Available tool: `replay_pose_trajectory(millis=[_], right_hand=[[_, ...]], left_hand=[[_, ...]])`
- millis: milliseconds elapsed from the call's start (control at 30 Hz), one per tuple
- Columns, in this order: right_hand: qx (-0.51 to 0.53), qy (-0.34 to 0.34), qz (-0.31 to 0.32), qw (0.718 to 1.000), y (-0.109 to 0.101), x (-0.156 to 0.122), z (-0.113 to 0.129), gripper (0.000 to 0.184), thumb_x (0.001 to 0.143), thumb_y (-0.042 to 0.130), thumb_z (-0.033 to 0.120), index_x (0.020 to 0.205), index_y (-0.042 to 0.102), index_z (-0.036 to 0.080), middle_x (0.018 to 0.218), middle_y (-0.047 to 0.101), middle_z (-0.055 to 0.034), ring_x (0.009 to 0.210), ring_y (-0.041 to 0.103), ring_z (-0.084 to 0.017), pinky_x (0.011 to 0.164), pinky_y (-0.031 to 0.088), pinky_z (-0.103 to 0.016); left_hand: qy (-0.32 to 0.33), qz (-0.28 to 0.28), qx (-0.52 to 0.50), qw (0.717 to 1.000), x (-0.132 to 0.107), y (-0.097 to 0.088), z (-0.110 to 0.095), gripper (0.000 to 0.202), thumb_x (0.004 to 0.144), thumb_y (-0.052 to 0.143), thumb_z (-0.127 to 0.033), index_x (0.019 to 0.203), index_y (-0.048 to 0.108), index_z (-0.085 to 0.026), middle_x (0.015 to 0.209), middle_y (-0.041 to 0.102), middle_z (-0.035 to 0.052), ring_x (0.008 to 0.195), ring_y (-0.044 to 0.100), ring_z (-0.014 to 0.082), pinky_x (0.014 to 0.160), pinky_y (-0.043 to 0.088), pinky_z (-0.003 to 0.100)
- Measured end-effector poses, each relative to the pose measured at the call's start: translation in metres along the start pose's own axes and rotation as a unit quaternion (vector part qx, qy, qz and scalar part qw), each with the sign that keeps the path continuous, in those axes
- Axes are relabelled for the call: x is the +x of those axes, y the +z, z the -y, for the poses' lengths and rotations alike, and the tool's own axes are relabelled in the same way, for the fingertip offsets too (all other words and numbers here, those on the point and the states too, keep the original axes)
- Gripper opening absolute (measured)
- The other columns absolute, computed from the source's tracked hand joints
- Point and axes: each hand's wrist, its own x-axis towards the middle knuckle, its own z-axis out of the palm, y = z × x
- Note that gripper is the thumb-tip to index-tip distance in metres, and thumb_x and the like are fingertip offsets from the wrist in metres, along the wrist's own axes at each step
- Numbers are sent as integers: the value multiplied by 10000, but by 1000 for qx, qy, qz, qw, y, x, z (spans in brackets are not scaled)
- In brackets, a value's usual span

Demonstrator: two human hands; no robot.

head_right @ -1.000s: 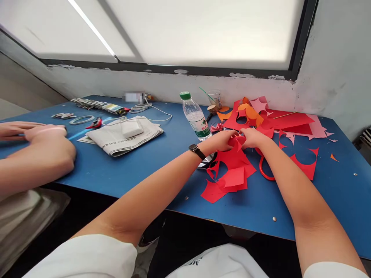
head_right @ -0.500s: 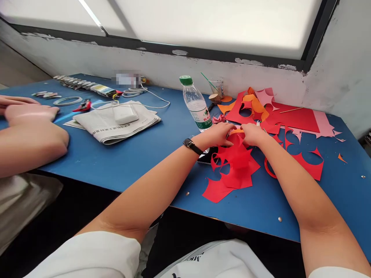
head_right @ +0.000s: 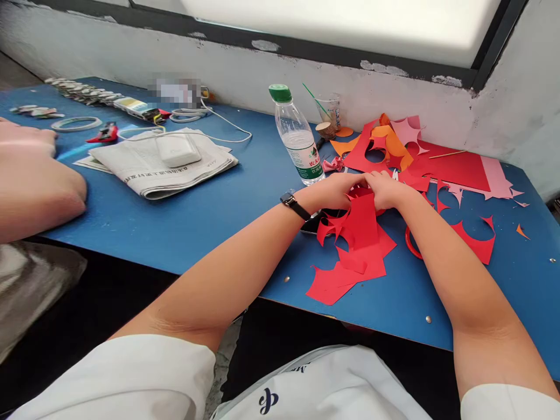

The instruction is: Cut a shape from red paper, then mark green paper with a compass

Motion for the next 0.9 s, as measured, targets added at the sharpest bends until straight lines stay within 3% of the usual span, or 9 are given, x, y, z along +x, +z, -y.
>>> replay_pose_trajectory(millis=[133,233,333,567,700,900], right_hand=[[-8,-14,28,999,-3,4,-3,779,744,900,354,1442,575,238,1428,598,-169,1336,538,-422,1033,542,-485],[-13,-9,35,999,-4,7,-4,867,761,894,376,1533,519,250,1541,544,-184,1414,494,-455,1106,520,-535],[-6,-14,37,999,-7,7,-3,796,824,866,438,1531,536,280,1575,540,-171,1448,478,-461,1154,504,-573],[-21,1,78,997,-24,21,5,776,894,819,487,1567,504,262,1603,529,-180,1520,448,-463,1119,538,-549],[-41,13,97,994,-32,33,14,725,814,874,426,1455,577,264,1534,571,-165,1507,474,-467,1048,583,-509],[-48,42,123,990,-41,32,31,661,733,891,265,1341,630,267,1309,725,-130,1170,715,-389,885,608,-445]], left_hand=[[-25,7,43,999,0,1,-3,688,760,718,-147,1438,637,-222,1399,744,115,1251,682,344,994,559,420],[-89,9,97,991,1,1,-6,763,774,785,-242,1512,604,-174,1460,675,205,1371,586,466,1107,516,571],[-111,9,103,988,1,2,-9,844,777,810,-276,1572,552,-153,1517,628,239,1407,538,513,1143,479,655],[-101,30,91,990,-3,-9,-8,639,787,887,-375,1348,647,-185,1417,711,175,1362,573,447,1122,499,572],[-90,50,79,992,-7,-18,-5,567,746,934,-476,1192,683,-231,1303,750,129,1335,584,428,1101,496,532],[-59,59,92,992,-10,-19,-10,444,780,849,-354,1195,719,-262,1262,741,100,1302,600,407,1028,510,510]])
